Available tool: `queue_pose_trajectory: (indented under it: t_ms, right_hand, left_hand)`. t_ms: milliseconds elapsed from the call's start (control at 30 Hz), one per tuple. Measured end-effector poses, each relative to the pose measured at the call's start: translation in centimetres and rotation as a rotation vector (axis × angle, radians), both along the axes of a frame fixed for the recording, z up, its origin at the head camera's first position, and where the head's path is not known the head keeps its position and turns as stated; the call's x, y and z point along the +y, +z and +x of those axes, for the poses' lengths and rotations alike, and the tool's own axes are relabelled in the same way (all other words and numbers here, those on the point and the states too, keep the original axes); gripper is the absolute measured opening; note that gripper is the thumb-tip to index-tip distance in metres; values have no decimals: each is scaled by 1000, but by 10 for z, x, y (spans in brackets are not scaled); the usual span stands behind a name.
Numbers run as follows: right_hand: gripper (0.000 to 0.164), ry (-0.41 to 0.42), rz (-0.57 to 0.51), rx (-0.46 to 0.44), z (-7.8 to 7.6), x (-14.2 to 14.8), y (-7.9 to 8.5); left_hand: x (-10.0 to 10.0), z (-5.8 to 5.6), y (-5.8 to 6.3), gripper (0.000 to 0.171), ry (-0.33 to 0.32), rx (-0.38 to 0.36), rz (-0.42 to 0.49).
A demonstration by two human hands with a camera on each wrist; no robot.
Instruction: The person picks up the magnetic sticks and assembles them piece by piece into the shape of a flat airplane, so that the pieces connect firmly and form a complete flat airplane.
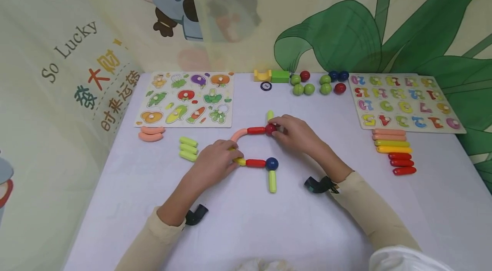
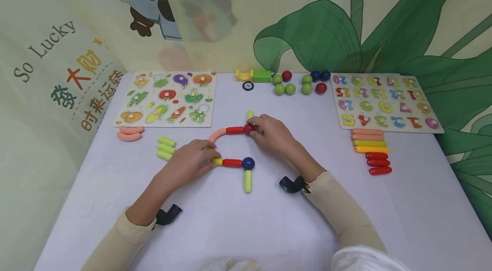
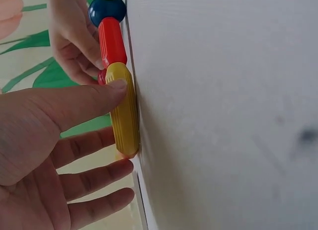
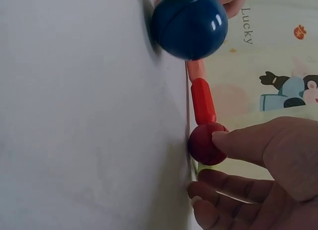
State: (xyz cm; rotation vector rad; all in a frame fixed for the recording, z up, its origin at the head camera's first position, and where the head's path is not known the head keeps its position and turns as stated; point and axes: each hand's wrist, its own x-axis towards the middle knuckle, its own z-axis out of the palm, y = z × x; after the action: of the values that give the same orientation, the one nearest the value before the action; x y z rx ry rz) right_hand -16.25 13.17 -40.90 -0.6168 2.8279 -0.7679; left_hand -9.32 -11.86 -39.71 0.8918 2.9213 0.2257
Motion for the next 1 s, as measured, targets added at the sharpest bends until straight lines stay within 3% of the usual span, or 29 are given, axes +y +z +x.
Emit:
queue_pose_trajectory:
  t_ms: [567, 767, 1000]
  right_hand:
    - [41, 20, -34, -34, -8, 1, -3]
    - [39, 95, -72, -42, -11, 6, -4]
    - [37, 141, -149, -173, -29, 9, -3]
  left_hand:
    - [-3, -4, 0, 29, 26, -41, 23]
    - [-2, -5, -1, 28, 26, -45, 27]
    - [-1, -5, -1, 27, 34, -52, 18]
